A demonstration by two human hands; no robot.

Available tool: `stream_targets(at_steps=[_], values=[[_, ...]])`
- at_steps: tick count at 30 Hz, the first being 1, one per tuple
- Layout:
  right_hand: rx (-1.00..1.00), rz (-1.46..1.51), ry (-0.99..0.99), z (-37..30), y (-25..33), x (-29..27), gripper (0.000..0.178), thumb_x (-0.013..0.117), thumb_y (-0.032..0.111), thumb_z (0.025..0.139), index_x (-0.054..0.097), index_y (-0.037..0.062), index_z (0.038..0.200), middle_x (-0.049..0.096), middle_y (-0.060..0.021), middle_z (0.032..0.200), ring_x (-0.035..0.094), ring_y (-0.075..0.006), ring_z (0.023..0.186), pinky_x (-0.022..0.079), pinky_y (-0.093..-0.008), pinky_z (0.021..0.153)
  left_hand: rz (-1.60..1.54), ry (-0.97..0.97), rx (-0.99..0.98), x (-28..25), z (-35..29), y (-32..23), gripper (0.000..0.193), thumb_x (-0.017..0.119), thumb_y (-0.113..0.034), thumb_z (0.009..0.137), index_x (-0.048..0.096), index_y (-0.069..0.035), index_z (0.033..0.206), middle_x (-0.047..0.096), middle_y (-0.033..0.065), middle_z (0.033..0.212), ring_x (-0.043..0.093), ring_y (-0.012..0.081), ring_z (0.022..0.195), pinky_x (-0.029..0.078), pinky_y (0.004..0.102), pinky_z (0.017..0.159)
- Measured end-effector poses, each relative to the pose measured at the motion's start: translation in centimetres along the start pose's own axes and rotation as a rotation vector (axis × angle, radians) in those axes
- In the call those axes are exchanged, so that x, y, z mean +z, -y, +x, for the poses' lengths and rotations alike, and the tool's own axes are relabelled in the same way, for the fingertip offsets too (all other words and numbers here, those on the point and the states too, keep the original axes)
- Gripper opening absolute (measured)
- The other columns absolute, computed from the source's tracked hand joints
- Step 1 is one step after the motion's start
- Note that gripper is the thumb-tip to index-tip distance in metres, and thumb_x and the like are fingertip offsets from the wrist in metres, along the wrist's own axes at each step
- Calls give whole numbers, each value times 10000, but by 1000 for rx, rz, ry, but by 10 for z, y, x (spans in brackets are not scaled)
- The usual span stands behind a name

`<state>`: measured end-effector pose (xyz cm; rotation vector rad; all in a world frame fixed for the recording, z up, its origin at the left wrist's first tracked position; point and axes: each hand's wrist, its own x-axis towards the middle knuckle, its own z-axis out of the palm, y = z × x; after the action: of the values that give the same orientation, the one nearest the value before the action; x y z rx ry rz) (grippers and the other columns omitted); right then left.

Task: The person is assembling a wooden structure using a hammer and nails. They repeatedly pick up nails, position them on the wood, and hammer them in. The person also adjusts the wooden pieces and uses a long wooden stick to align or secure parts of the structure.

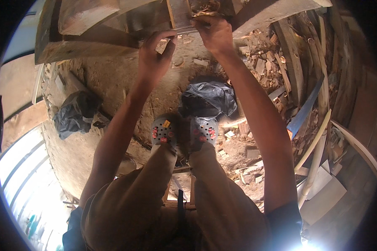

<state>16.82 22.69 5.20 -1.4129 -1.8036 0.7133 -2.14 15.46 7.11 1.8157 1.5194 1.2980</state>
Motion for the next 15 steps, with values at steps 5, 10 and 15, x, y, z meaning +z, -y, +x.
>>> stream_targets(at_steps=[5, 10, 15], values=[[46, 26, 69, -1, 0, -4, 254, 748, 271, 906, 777, 88, 1080, 771, -123, 968, 741, -205, 881, 561, -337, 817, -20, -27, 15, -2, 7, 10, 184, 724, -83, 847, 710, -45, 1026, 722, 166, 980, 667, 368, 963, 509, 424, 879], [-15, 103, 58, 1, -9, -4, 222, 736, 217, 911, 772, 81, 1083, 773, -113, 989, 734, -190, 891, 556, -320, 827, 48, 20, -9, -2, 4, 9, 184, 717, -104, 888, 719, -56, 1065, 731, 146, 1023, 695, 298, 997, 520, 376, 885], [-50, 103, 71, 3, -11, -4, 236, 741, 205, 937, 756, 62, 1124, 775, -99, 1039, 713, -136, 915, 545, -292, 830, 60, 38, 9, -2, 8, 12, 187, 701, -120, 916, 717, -58, 1091, 735, 144, 1053, 709, 272, 1019, 523, 352, 888]])
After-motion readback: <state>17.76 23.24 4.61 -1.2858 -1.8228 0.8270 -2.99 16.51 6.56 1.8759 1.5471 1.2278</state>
